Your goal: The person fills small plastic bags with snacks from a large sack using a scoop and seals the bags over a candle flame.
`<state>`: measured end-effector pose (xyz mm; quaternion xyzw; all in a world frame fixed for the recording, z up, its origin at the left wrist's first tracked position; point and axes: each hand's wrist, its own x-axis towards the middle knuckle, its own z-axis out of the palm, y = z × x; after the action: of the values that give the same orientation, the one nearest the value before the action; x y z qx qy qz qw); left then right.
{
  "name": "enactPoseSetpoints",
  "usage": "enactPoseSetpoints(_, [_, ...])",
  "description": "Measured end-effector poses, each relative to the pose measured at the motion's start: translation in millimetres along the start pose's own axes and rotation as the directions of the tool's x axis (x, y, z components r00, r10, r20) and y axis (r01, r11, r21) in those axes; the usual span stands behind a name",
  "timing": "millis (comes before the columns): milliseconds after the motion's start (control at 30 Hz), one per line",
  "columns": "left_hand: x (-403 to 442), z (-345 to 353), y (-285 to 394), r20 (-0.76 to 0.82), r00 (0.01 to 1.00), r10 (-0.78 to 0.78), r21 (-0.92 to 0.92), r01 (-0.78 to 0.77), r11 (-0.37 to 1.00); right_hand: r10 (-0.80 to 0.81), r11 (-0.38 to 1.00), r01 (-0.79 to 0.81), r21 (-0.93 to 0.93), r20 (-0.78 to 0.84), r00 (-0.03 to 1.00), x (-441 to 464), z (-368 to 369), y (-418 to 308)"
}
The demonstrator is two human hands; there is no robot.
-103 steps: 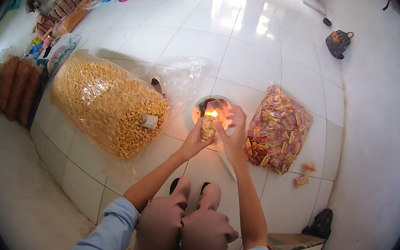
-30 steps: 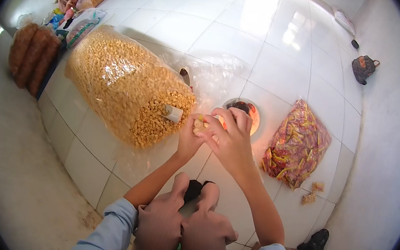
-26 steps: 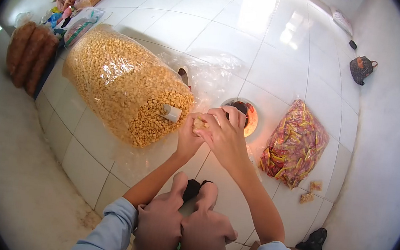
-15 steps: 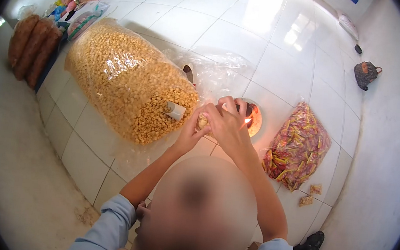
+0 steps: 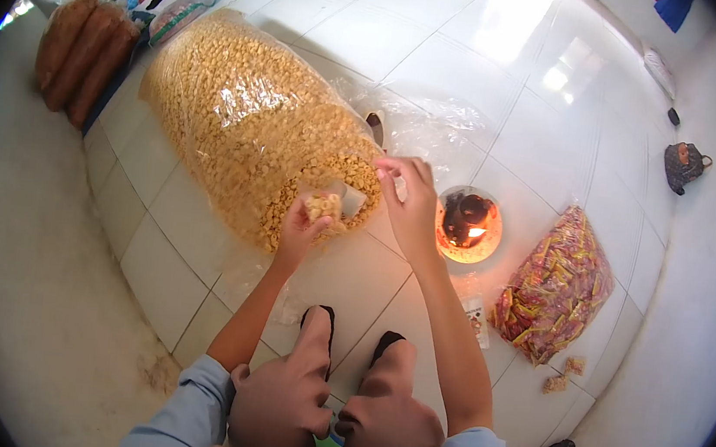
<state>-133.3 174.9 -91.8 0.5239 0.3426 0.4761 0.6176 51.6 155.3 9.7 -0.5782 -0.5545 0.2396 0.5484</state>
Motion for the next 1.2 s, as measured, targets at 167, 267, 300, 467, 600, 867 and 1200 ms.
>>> enactPoseSetpoints(167, [-10,-56,-33,-0.242,0.967,-0.086,0.1,0.113,0.989,0.057,0.943,0.027,-0.332,0.241,0.969,-30,79,145])
enactPoseSetpoints(267, [-14,-69,-44,-0.337,0.941,-0.038,0.213,0.115,0.97,0.129,0.874,0.033,-0.484,0.297,0.946,-34,108,171])
enactPoseSetpoints(300, [-15,-71,-46,-0.348,0.936,-0.048,0.214,0.129,0.968,0.185,0.836,0.017,-0.548,0.311,0.932,-34,113,177])
enactPoseSetpoints(467, [-16,-73,-61,-0.385,0.923,-0.005,0.316,0.137,0.939,0.18,0.865,0.013,-0.502,0.335,0.925,-30,117,183])
enactPoseSetpoints(600, [-20,-68,-47,-0.376,0.927,0.011,0.438,0.167,0.883,0.161,0.883,0.017,-0.469,0.336,0.928,-24,117,178])
enactPoseSetpoints(867, [-5,-61,-38,-0.189,0.982,0.024,0.33,0.04,0.943,0.053,0.941,0.062,-0.333,0.325,0.944,-4,64,121])
enactPoseSetpoints(1200, [27,-22,-46,-0.049,0.996,0.077,0.263,-0.062,0.963,0.026,0.875,0.226,-0.428,0.508,0.861,39,-25,-18])
